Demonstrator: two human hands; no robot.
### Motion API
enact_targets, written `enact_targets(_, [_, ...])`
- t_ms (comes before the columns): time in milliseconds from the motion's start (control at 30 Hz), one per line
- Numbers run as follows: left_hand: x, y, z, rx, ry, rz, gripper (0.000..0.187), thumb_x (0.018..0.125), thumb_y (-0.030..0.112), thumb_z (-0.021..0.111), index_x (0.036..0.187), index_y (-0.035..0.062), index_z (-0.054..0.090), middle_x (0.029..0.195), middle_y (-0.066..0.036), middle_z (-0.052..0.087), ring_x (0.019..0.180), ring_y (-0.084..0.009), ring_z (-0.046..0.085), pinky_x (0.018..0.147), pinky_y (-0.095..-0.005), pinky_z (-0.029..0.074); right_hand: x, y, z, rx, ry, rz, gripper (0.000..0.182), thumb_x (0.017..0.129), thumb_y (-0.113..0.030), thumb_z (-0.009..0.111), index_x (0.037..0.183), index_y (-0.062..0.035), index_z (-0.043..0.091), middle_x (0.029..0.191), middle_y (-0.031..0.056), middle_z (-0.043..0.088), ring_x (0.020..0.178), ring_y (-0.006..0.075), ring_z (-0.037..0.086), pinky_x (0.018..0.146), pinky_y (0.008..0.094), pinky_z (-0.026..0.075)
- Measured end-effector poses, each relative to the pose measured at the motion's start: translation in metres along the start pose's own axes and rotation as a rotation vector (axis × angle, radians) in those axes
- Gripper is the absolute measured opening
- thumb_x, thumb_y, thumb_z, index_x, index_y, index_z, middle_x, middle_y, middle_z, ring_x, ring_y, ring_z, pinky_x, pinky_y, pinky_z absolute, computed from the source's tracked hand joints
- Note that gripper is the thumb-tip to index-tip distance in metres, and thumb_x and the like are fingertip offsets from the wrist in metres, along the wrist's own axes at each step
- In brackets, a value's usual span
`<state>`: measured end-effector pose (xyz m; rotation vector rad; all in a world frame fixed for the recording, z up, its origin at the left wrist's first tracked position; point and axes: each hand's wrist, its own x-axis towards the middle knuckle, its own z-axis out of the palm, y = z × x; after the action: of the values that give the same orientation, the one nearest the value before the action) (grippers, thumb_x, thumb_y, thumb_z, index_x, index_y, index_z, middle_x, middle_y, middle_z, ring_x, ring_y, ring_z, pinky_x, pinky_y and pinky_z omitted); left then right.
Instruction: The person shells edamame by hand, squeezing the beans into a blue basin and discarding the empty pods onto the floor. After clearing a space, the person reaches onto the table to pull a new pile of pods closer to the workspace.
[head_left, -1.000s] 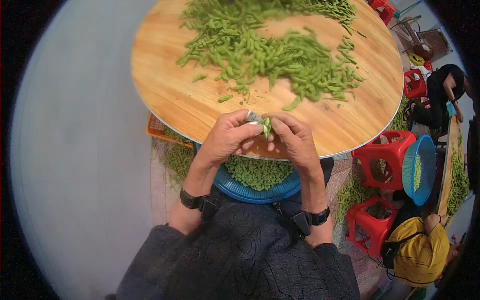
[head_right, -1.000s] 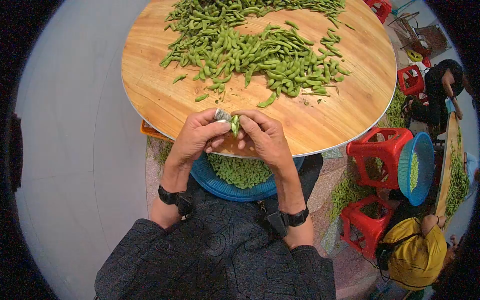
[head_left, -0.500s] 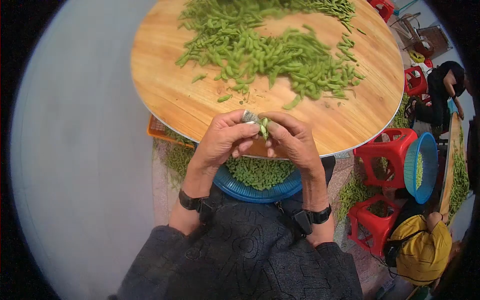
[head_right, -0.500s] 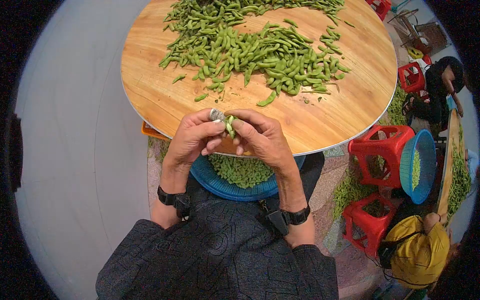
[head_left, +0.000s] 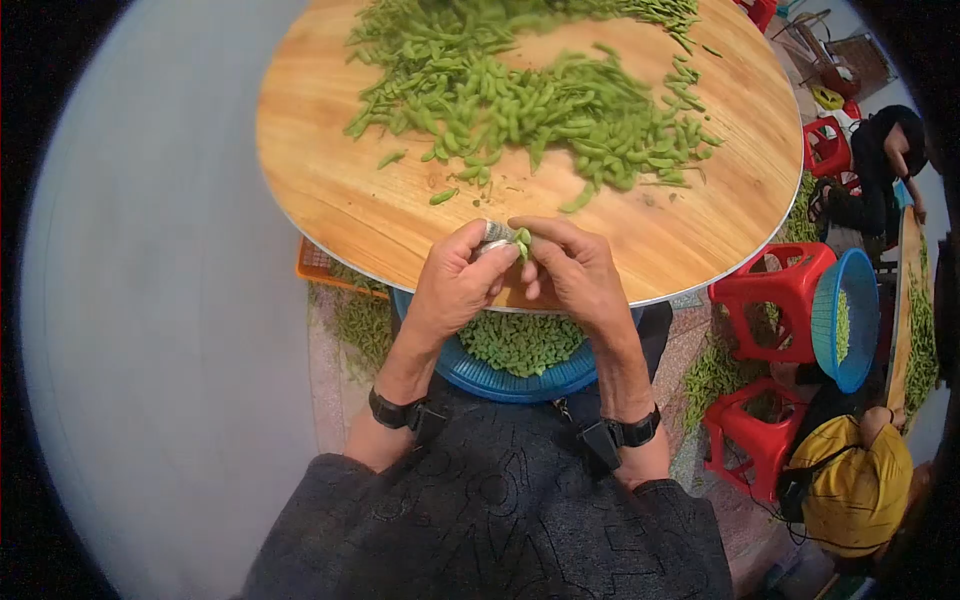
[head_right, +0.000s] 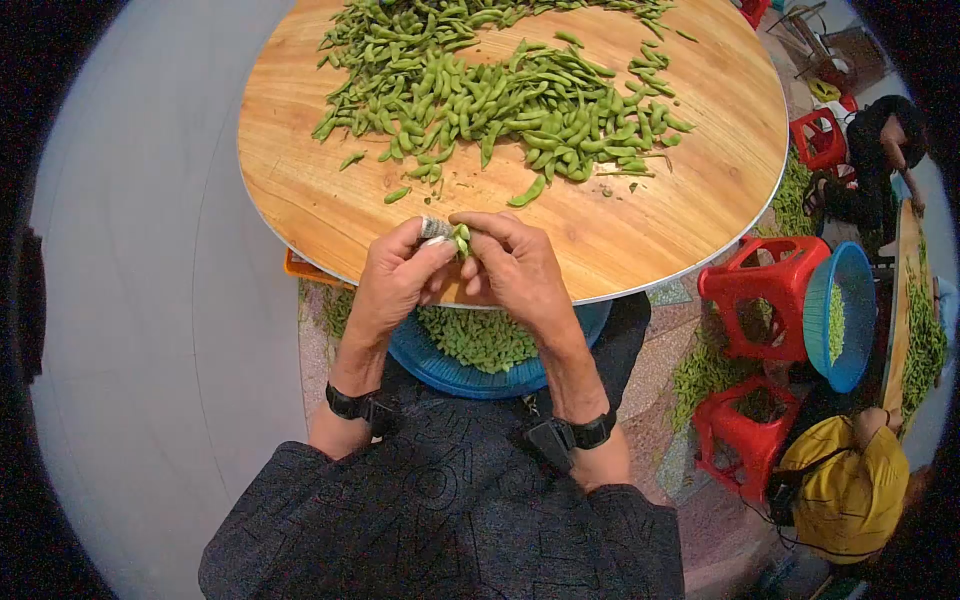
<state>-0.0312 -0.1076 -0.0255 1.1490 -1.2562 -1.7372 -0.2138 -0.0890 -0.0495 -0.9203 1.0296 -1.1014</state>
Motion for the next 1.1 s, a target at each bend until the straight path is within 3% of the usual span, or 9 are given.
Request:
enact_targets(67, [-0.001,-0.001,0.005,0.087,0.067,0.062,0.014,0.101,0.014,0.065,0.091,0.0039,0.061,0.068,0.004,0.058,0.059,-0.0014,0.049,0.050,-0.0218,0.038,0.002,0.009,0.000,0.146,-0.010,-0.001,0.027,0.106,-0.011,0.057,0.125,0.0044,0.069,0.085,0.0034,0.066,0.066,0.0085,0.066,0.059,0.0225,0.055])
enact_targets(267, [0.001,-0.020,0.003,0.186,0.098,0.225,0.011,0.102,0.015,0.065,0.098,0.0045,0.065,0.071,0.004,0.059,0.055,-0.0022,0.050,0.046,-0.0200,0.036,-0.002,0.006,0.003,0.085,0.027,-0.012,0.033,0.104,-0.020,0.067,0.128,0.0024,0.069,0.093,0.0030,0.068,0.072,0.0086,0.068,0.063,0.0232,0.058])
enact_targets(400, [-0.008,-0.001,0.006,0.044,0.076,0.067,0.014,0.101,0.015,0.065,0.092,0.0048,0.064,0.069,0.004,0.058,0.058,-0.0017,0.050,0.050,-0.0210,0.039,-0.003,0.005,-0.001,0.100,-0.002,0.034,0.034,0.103,-0.022,0.069,0.127,0.0014,0.070,0.094,0.0019,0.067,0.073,0.0076,0.068,0.064,0.0222,0.058])
enact_targets(467, [-0.009,0.002,0.001,-0.071,0.033,-0.005,0.013,0.102,0.016,0.066,0.093,0.0061,0.066,0.068,0.004,0.059,0.055,-0.0019,0.049,0.047,-0.0188,0.038,-0.003,0.006,-0.001,0.161,-0.040,0.034,0.034,0.104,-0.022,0.068,0.130,0.0002,0.069,0.084,0.0015,0.071,0.071,0.0074,0.067,0.062,0.0206,0.054])
enact_targets(700, [-0.012,-0.008,0.006,-0.069,0.083,0.035,0.013,0.102,0.016,0.066,0.095,0.0057,0.067,0.070,0.003,0.061,0.055,-0.0023,0.051,0.048,-0.0185,0.038,-0.005,0.005,0.003,0.151,-0.025,0.060,0.032,0.105,-0.019,0.065,0.128,0.0025,0.069,0.091,0.0047,0.072,0.069,0.0075,0.068,0.064,0.0205,0.057])
enact_targets(967, [-0.011,-0.020,0.009,0.451,0.285,0.408,0.014,0.095,0.007,0.068,0.088,-0.0033,0.062,0.074,-0.006,0.061,0.062,-0.0114,0.054,0.057,-0.0304,0.046,-0.007,-0.019,0.009,0.023,-0.121,0.222,0.035,0.107,-0.029,0.052,0.091,-0.0008,0.064,0.076,0.0055,0.069,0.060,0.0120,0.066,0.055,0.0237,0.053])
enact_targets(1100, [-0.009,-0.021,0.004,0.371,0.263,0.334,0.015,0.095,0.007,0.068,0.087,-0.0036,0.061,0.075,-0.007,0.061,0.062,-0.0109,0.054,0.056,-0.0302,0.044,0.001,-0.010,0.007,0.049,-0.169,0.231,0.033,0.106,-0.028,0.052,0.087,-0.0017,0.062,0.071,0.0038,0.065,0.056,0.0111,0.063,0.050,0.0241,0.048])
